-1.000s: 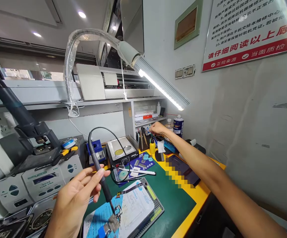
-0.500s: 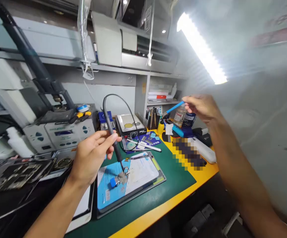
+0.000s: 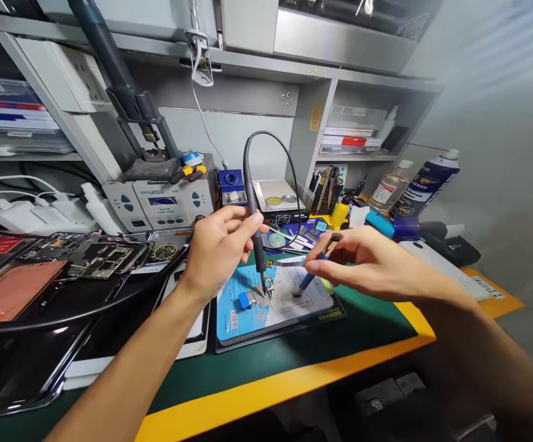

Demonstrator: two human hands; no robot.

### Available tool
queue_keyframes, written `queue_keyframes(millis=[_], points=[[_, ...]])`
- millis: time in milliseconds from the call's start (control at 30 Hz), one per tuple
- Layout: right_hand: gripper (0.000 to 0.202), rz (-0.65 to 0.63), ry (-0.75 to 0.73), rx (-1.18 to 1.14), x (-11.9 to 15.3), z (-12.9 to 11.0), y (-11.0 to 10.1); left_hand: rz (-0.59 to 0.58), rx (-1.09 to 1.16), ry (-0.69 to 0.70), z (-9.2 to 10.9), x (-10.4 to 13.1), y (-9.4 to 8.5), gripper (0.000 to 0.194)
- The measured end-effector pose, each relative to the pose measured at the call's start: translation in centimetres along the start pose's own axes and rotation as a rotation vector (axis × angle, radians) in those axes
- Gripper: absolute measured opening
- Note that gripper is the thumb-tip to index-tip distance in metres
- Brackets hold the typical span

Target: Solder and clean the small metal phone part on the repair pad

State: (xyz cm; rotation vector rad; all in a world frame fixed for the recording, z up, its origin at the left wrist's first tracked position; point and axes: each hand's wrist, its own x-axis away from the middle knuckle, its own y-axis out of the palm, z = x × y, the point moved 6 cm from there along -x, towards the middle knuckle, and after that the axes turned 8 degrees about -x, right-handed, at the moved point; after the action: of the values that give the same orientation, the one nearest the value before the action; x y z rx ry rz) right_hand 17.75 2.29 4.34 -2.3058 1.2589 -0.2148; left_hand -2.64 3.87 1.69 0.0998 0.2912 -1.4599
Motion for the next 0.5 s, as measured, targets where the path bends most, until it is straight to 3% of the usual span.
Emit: queue_keyframes(millis=[67, 167, 300, 400, 500], points=[[0.025, -0.045, -0.009, 0.090, -0.1, 0.5, 0.6, 0.004, -0.019, 0.003, -0.2, 0.0, 0.0, 0.030], [0.027, 0.038, -0.039, 0.063, 0.0, 0.7, 1.1, 0.004, -0.050, 0.007, -0.4, 0.1, 0.2, 0.029], [0.009, 0.128, -0.328, 0.062, 0.7, -0.6, 2.4, 0.027, -0.061, 0.004, -0.8, -0.1, 0.1, 0.028], [0.017, 0.098, -0.530, 0.140, 1.5, -0.9, 3.9, 0.040, -0.107, 0.025, -0.8, -0.2, 0.0, 0.026], [0.022, 0.156, -0.676, 0.237, 2.4, -0.6, 4.7, 0.040, -0.153, 0.037, -0.9, -0.3, -0.1, 0.025]])
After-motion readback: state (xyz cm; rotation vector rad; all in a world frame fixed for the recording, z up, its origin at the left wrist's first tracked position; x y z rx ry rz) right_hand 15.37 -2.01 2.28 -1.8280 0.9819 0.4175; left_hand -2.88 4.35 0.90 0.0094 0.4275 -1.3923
